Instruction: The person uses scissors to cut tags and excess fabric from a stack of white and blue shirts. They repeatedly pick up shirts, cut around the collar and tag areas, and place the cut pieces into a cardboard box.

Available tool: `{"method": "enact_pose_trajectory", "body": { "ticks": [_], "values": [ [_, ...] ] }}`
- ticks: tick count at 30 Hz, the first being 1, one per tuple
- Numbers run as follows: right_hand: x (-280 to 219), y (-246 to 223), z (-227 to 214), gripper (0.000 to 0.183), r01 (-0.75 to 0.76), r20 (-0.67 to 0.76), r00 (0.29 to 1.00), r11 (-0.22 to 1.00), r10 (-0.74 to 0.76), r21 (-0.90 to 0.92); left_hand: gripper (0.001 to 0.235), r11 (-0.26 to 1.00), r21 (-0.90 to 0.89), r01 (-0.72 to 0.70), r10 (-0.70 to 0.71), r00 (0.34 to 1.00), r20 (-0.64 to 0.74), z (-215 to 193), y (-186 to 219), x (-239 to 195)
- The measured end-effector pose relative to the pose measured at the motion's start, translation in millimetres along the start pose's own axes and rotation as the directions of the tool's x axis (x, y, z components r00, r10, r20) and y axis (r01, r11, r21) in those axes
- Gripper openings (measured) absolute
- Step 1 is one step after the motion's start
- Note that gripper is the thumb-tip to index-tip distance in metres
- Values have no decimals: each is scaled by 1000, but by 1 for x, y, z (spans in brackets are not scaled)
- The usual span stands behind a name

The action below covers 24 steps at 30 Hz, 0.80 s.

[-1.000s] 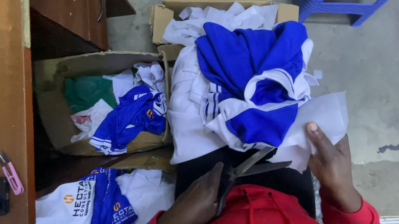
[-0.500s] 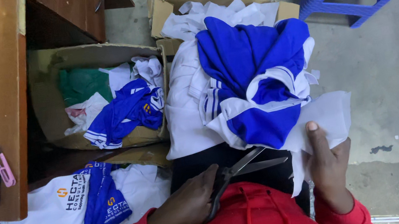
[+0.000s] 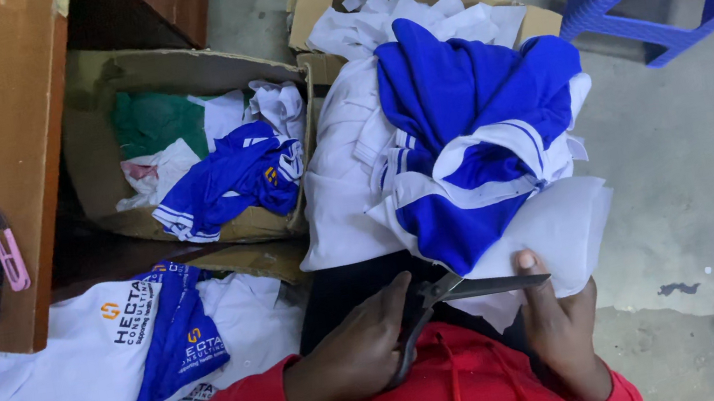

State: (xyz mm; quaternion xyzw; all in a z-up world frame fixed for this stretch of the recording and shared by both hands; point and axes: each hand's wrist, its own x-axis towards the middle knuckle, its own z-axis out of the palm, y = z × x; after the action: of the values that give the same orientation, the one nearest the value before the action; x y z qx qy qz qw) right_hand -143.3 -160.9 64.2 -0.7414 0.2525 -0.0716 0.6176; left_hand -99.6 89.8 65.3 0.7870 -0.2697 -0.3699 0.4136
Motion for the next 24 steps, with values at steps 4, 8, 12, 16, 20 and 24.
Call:
{"method": "enact_pose_trajectory", "body": {
  "ticks": [4,8,12,16,20,24],
  "values": [
    [-2,14,-4,27,143,26,990,988,-142,-58,72,996,93,12,-13,1000,11,-3,8,2],
    [0,-1,2,31,233,49,972,970,-230,-66,25,1000,29,10,-11,999,44,-13,20,1],
    [-7,19,1,29,144,47,988,990,-144,5,38,997,-60,55,-53,998,42,-18,33,3],
    [-7,13,4,42,202,51,978,979,-201,-12,35,999,-16,38,-38,998,43,-16,32,9],
    [-10,16,5,40,190,41,981,982,-190,18,26,989,-116,96,-86,992,91,-23,41,12],
    [-11,17,5,41,230,125,967,971,-221,-67,38,994,-82,68,-65,997,33,-18,39,17]
  ]
}}
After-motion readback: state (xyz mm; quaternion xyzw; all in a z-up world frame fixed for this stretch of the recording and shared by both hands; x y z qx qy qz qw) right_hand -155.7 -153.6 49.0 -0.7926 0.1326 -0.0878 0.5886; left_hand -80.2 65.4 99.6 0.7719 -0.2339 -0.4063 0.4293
